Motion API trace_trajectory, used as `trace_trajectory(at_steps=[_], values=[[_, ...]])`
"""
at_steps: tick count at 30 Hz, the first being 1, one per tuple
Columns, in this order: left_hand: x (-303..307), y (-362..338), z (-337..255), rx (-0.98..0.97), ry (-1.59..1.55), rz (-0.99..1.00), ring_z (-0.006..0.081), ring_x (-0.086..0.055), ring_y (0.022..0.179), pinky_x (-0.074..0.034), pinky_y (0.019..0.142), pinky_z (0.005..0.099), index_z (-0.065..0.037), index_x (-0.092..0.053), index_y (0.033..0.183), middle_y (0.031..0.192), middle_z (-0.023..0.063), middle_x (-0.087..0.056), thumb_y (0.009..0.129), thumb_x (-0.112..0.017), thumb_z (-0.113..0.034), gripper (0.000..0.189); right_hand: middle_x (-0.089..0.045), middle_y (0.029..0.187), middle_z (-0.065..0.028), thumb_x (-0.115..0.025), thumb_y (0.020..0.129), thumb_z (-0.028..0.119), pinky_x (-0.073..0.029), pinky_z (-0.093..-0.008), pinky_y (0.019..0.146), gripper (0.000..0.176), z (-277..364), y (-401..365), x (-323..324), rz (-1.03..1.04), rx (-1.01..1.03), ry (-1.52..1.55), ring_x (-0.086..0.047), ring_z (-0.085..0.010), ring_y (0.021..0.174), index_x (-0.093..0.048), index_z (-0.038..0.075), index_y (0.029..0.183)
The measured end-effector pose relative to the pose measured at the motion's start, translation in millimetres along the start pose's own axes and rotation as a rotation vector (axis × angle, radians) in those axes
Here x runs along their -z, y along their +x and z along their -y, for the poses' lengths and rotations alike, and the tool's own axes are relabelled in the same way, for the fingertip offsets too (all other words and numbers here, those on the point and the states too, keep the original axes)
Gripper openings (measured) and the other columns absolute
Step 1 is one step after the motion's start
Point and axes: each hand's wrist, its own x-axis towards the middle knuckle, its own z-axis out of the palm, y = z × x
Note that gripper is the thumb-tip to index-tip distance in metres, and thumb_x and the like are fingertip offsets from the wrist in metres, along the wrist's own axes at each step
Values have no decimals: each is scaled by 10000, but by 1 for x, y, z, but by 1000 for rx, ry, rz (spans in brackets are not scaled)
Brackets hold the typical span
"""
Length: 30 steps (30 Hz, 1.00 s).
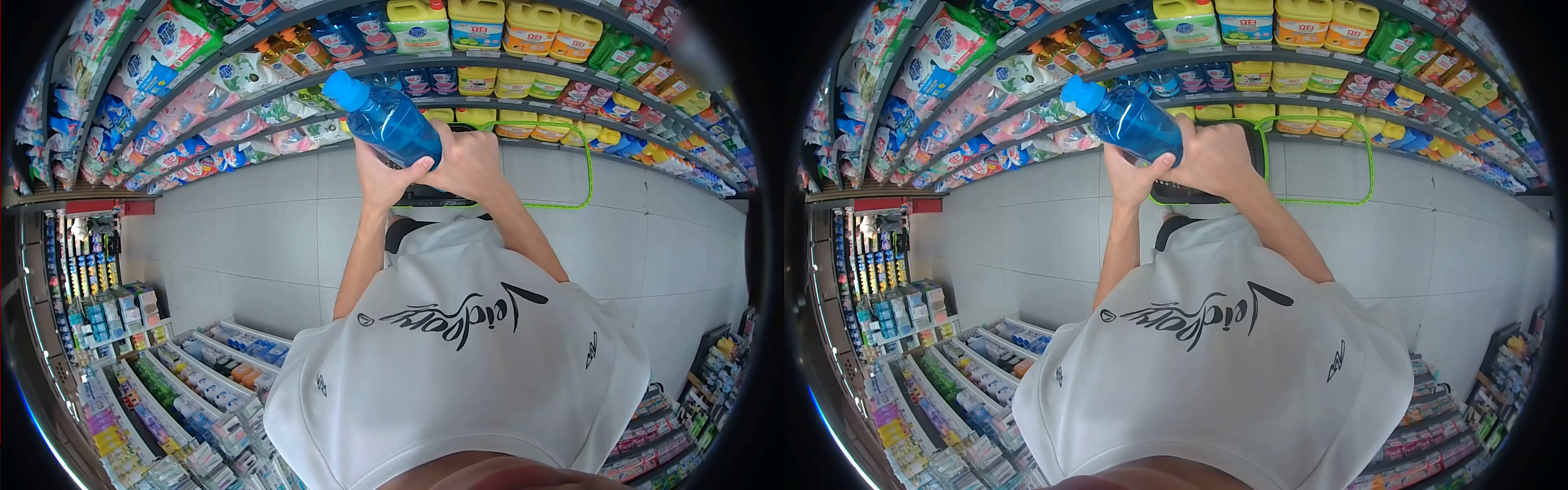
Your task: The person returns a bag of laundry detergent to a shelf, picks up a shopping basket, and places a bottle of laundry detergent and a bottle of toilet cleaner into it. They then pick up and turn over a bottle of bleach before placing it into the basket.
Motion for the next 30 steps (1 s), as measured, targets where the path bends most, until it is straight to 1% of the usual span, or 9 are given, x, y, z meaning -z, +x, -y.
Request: trace_trajectory(at_steps=[11,13,16,17,18,19,21,24,30], values=[[0,0,-3,7,-53,-43,206,-587,997,-464,889,339,6,-456,1181,1087,101,-582,598,-820,-159,706,-570,496,-90,-730,592,505,-457,-328,436,617,10,3,13,99,-45,-57,-579,-239,418,-611,-1,925],[12,-3,5,296,-287,55,235,-561,1041,-452,918,375,-14,-385,1267,1194,130,-522,614,-810,-250,814,-591,522,-73,-740,594,524,-466,-312,455,626,13,10,27,206,-68,-125,-593,-231,442,-619,38,970],[19,-14,17,444,-727,7,289,-546,1087,-444,939,414,-12,-380,1310,1245,154,-503,639,-737,-446,875,-636,616,-61,-753,667,448,-479,-268,538,529,5,13,41,202,-2,168,-623,-185,531,-631,54,998],[15,-16,15,402,-657,6,334,-520,1128,-434,950,459,-24,-332,1355,1259,182,-490,666,-610,-625,956,-650,661,-56,-749,703,367,-476,-253,579,453,1,15,39,210,-129,409,-627,-161,588,-630,59,1014],[13,-17,15,396,-658,-6,334,-520,1128,-434,950,459,-24,-332,1355,1259,182,-490,666,-610,-625,956,-663,706,-50,-744,740,286,-474,-238,620,383,-1,17,37,216,-261,647,-631,-136,646,-630,64,1030],[11,-19,16,442,-801,-74,338,-515,1133,-428,954,468,-31,-329,1361,1257,192,-489,673,-570,-662,964,-670,757,-51,-721,769,182,-464,-225,638,312,-1,19,38,228,-274,618,-615,-106,693,-622,36,1026],[11,-21,19,482,-951,-154,342,-510,1139,-421,959,478,-38,-326,1366,1255,201,-487,681,-530,-700,974,-670,777,-53,-719,772,193,-463,-228,632,315,-1,18,33,226,-296,624,-616,-110,706,-621,35,1026],[17,-20,25,413,-1060,77,380,-482,1155,-448,906,514,-32,-305,1372,1288,227,-436,662,-467,-784,1046,-668,818,-55,-712,780,204,-461,-235,629,315,-2,14,26,227,-322,623,-619,-118,743,-620,32,1027],[10,-23,21,347,-1440,240,333,-560,931,-517,799,458,48,-321,1306,1091,195,-483,688,-627,-673,998,-665,837,-60,-707,790,229,-460,-237,609,315,-1,14,24,267,-333,700,-622,-125,769,-621,34,1021]])
